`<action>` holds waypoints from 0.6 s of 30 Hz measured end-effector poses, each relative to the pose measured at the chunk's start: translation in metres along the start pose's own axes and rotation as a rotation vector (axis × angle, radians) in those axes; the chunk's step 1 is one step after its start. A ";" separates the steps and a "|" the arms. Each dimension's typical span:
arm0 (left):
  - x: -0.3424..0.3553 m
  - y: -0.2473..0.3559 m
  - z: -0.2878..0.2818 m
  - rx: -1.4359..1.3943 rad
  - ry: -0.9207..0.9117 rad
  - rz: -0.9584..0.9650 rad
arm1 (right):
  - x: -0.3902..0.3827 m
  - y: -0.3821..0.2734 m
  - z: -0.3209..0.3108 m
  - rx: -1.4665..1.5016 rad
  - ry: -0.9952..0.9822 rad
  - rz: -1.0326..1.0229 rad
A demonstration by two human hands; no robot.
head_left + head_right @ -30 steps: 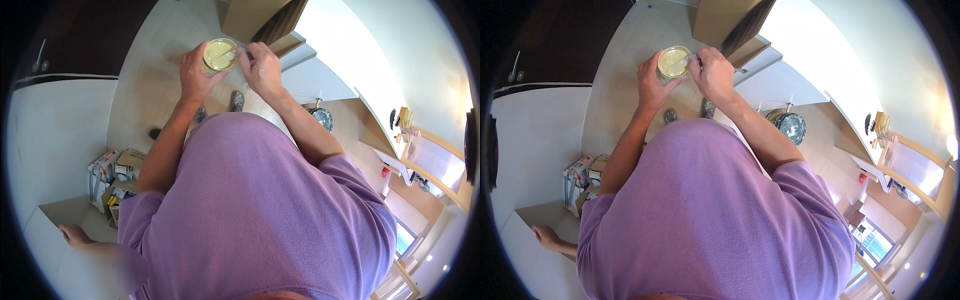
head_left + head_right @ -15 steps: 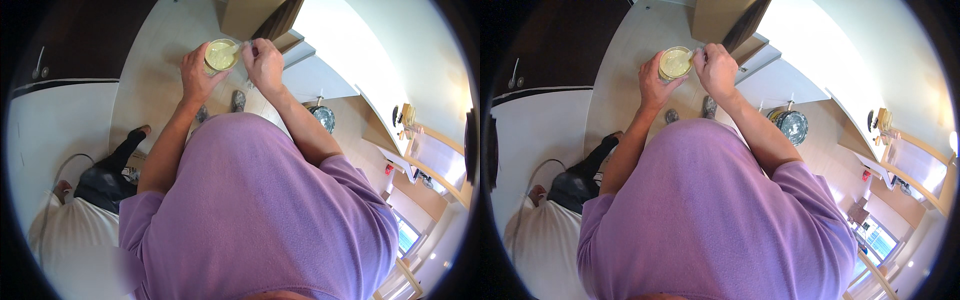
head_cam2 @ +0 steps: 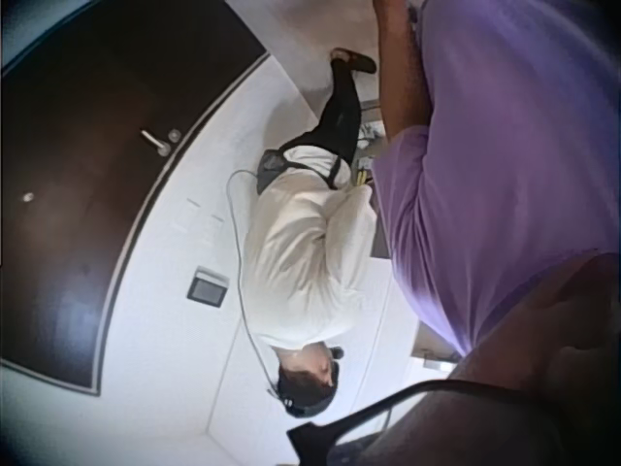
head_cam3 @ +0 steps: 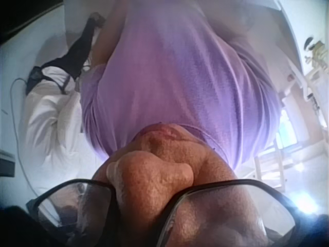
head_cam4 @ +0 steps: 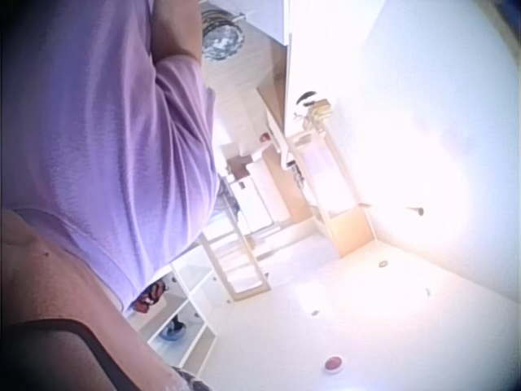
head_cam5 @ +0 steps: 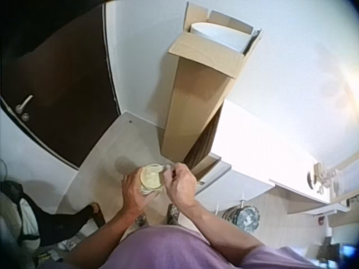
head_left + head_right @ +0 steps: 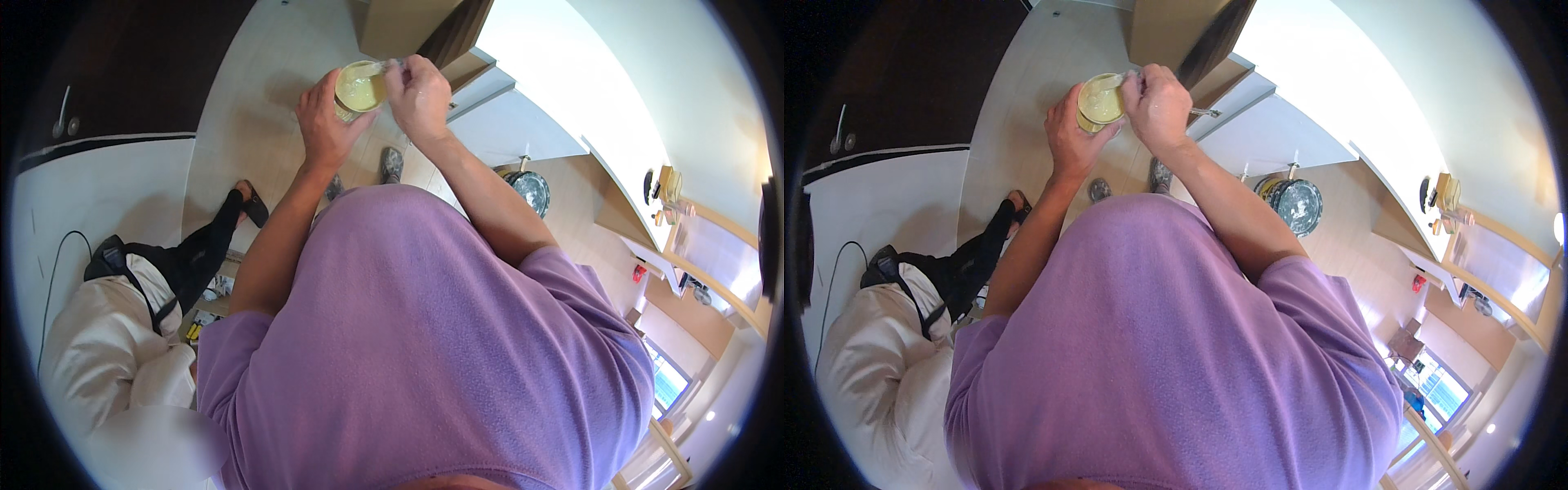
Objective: The person pours a yellowish liquid from a large can into a small container, then stirs the mixture with a stick. They walk around the room, handling the container and stick, and later place the stick into a small bottle.
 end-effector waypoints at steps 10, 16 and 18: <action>0.007 -0.009 0.002 -0.040 0.017 0.022 | 0.001 0.013 0.003 0.007 -0.062 0.087; 0.007 -0.010 0.006 -0.029 0.016 0.005 | -0.010 -0.005 0.014 0.076 -0.073 -0.035; 0.005 -0.010 0.004 -0.003 0.003 -0.014 | -0.015 -0.003 0.005 0.019 -0.084 -0.067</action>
Point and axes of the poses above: each hand's wrist, its own x-axis towards the middle knuckle, its own z-axis out of the palm, y = z × x, the point moved 4 cm from there along x, towards the middle knuckle, and after that the axes turned 1 degree about -x, right-handed, at the moved point
